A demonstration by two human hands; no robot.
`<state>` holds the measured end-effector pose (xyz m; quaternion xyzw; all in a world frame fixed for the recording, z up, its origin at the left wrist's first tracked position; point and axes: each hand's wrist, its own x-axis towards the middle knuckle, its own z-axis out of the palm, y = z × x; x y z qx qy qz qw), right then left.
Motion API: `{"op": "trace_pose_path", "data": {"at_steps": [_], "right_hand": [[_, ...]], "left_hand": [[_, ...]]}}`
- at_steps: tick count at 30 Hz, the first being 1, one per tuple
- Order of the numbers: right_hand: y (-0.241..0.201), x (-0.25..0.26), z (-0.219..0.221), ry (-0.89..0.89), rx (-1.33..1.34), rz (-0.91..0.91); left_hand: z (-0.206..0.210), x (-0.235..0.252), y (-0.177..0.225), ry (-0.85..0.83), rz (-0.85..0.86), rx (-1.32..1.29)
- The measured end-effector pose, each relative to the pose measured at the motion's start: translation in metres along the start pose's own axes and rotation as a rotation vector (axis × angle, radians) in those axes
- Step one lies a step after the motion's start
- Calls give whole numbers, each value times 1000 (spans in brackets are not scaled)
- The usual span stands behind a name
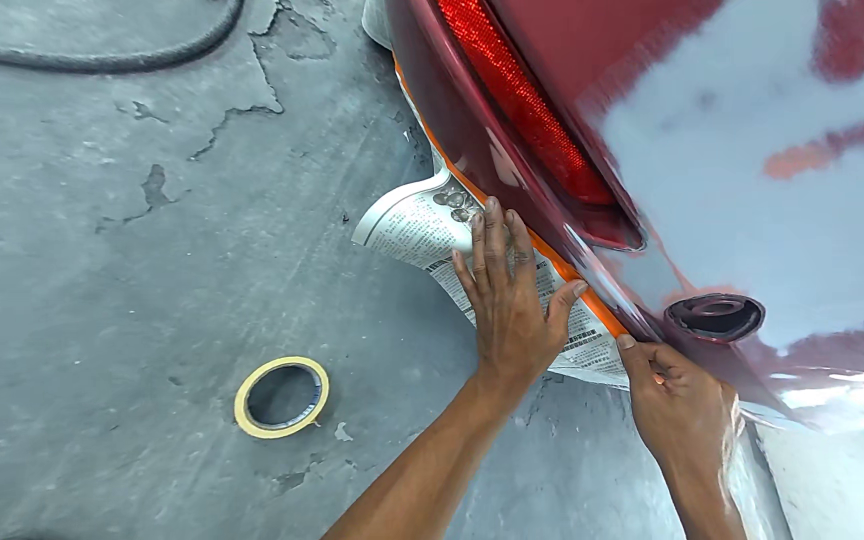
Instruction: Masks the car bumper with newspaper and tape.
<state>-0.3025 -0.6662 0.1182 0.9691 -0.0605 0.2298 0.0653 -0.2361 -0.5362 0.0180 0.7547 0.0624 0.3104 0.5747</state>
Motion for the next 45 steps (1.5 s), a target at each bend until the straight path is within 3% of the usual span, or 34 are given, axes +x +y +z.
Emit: {"op": "trace_pose_path", "data": {"at_steps": [10,18,25,30,34,38,45], "right_hand": [[0,3,3,16,-14,12],[-8,9,1,33,-76,35],[-6,9,8,168,18,-33],[5,10,13,155,104,-45],[39,-3,8,88,202,-3],[116,-41,5,-1,340,14],[198,-82,10,70,429,299]], "left_hand": [[-1,2,11,29,150,69],[1,20,-4,15,637,175],[-2,55,-2,-143,1061,211],[-4,75,-1,-239,1186,283],[-8,88,9,-269,1229,358],[-10,95,12,-249,1282,407],[-10,93,19,-252,1309,447]]}}
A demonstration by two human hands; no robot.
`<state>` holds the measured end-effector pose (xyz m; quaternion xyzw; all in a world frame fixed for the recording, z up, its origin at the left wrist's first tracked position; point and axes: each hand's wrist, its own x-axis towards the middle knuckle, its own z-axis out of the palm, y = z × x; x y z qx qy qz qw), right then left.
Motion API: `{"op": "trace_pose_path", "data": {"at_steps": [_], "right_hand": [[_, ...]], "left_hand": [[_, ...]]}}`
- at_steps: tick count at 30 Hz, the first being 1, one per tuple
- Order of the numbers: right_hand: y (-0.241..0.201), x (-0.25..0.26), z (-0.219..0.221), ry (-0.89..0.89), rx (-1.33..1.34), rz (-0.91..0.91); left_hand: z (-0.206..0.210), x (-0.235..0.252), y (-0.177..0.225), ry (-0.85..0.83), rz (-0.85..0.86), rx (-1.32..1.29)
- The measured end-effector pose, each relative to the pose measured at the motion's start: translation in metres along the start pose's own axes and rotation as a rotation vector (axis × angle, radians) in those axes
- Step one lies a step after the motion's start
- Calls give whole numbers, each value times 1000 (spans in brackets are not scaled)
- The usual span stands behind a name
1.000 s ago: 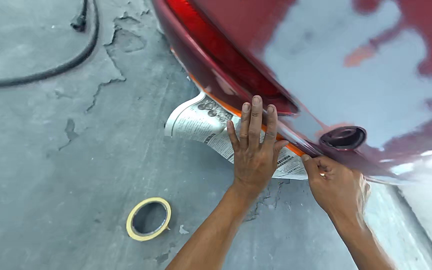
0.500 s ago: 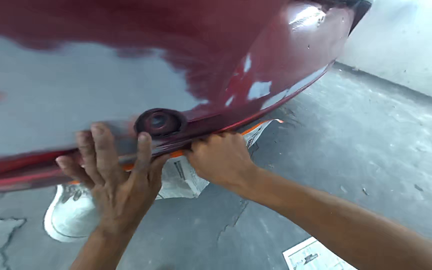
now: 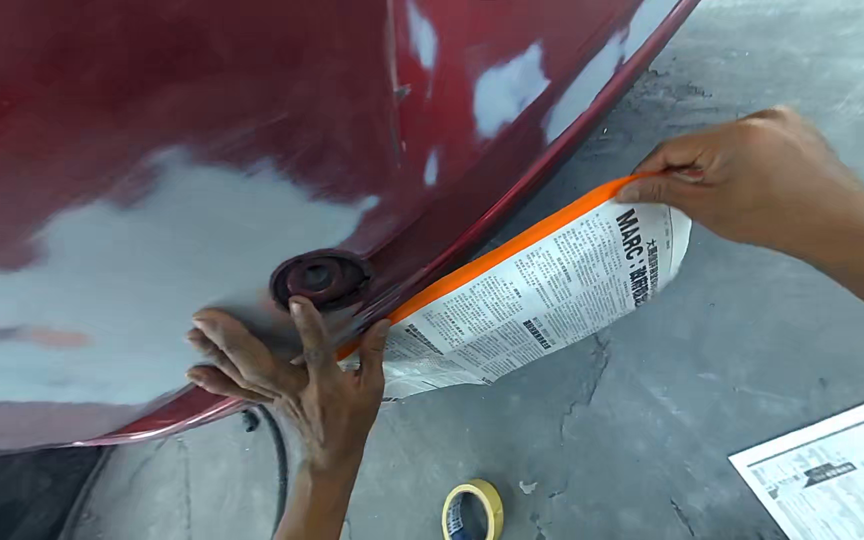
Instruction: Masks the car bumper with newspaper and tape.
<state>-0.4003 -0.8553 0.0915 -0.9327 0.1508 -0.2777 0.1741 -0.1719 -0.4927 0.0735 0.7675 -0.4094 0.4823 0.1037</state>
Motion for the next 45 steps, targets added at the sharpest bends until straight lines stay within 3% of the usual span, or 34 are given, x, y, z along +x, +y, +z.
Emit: {"op": "trace_pose_path", "data": {"at_steps": [9,24,45], "right_hand": [[31,9,28,178,90,-37],[37,34,44,155,154,4],[37,45,51,178,153,11]], "left_hand": [[-6,11,8,-12,22,85],[-14,31,5,-57,201,136],[-4,47,14,-31,293,151]]}}
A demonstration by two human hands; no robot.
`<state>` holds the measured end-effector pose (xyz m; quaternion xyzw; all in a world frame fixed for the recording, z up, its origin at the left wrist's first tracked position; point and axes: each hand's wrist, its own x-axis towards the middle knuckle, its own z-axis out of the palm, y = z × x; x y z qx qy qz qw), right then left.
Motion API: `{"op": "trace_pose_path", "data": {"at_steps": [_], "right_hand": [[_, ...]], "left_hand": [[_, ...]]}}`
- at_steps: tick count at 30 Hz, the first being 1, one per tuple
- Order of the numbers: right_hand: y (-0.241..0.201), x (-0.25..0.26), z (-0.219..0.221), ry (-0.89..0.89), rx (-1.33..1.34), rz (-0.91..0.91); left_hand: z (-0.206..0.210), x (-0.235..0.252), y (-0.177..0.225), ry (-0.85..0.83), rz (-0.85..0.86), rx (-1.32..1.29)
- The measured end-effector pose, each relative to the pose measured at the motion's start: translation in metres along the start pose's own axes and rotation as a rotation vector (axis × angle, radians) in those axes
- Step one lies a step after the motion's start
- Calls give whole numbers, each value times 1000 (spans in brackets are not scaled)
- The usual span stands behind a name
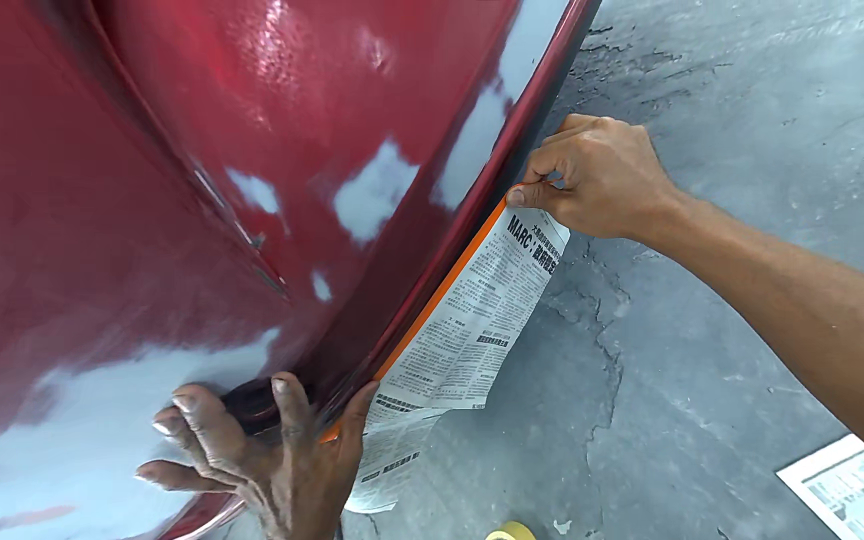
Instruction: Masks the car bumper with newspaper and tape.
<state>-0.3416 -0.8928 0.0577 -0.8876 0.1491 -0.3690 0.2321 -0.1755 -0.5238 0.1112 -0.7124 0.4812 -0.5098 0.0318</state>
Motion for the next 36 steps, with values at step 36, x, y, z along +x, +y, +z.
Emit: {"op": "trace_pose_path", "data": {"at_steps": [36], "right_hand": [[3,8,4,-20,-13,-39]], "left_hand": [[3,6,2,1,36,-17]]}}
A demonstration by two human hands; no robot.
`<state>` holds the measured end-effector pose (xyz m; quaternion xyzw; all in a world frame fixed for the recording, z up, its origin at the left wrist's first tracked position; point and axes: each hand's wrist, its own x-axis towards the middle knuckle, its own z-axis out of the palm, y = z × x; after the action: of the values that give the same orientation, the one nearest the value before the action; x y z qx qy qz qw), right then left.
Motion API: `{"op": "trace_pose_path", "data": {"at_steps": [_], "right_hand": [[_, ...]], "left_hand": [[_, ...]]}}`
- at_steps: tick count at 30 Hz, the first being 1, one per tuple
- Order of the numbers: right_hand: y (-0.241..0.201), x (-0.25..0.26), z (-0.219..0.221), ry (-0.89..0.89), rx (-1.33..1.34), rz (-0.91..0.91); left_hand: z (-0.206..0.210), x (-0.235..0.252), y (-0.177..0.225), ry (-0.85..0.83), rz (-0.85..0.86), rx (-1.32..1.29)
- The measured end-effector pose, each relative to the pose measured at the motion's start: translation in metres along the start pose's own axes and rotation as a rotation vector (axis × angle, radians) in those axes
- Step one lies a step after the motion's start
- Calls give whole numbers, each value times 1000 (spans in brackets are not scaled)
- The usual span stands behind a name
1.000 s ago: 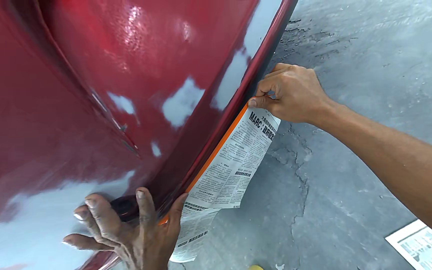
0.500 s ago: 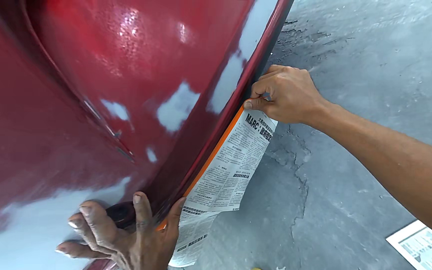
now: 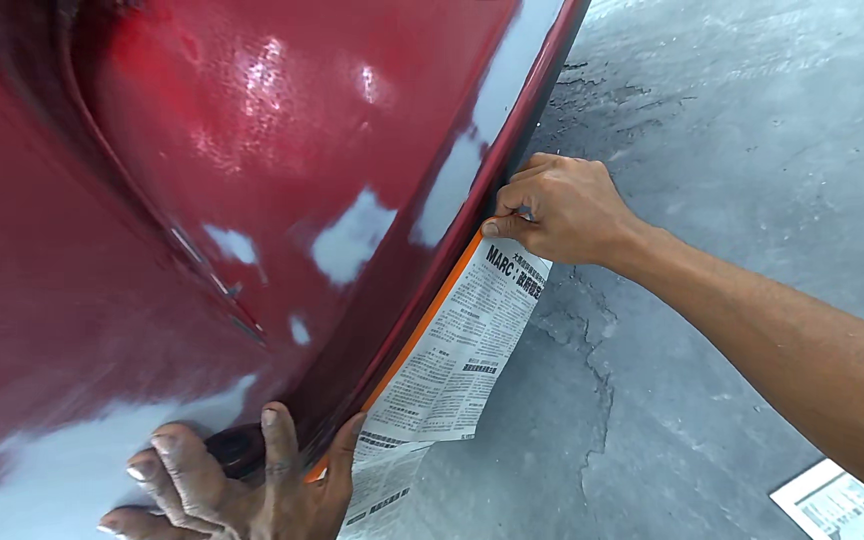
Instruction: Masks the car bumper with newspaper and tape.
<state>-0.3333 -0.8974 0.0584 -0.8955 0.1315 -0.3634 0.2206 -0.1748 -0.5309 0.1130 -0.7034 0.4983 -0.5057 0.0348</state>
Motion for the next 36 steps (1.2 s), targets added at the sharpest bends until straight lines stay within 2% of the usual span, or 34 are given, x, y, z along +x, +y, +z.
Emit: {"op": "trace_pose_path", "data": {"at_steps": [30,36], "right_hand": [[-3,6,0,-9,-33,1],[-2,10,-5,-39,-38,52]], "left_hand": [[-1,5,-1,-20,28,9],[-2,27,22,-20,52,20]]}}
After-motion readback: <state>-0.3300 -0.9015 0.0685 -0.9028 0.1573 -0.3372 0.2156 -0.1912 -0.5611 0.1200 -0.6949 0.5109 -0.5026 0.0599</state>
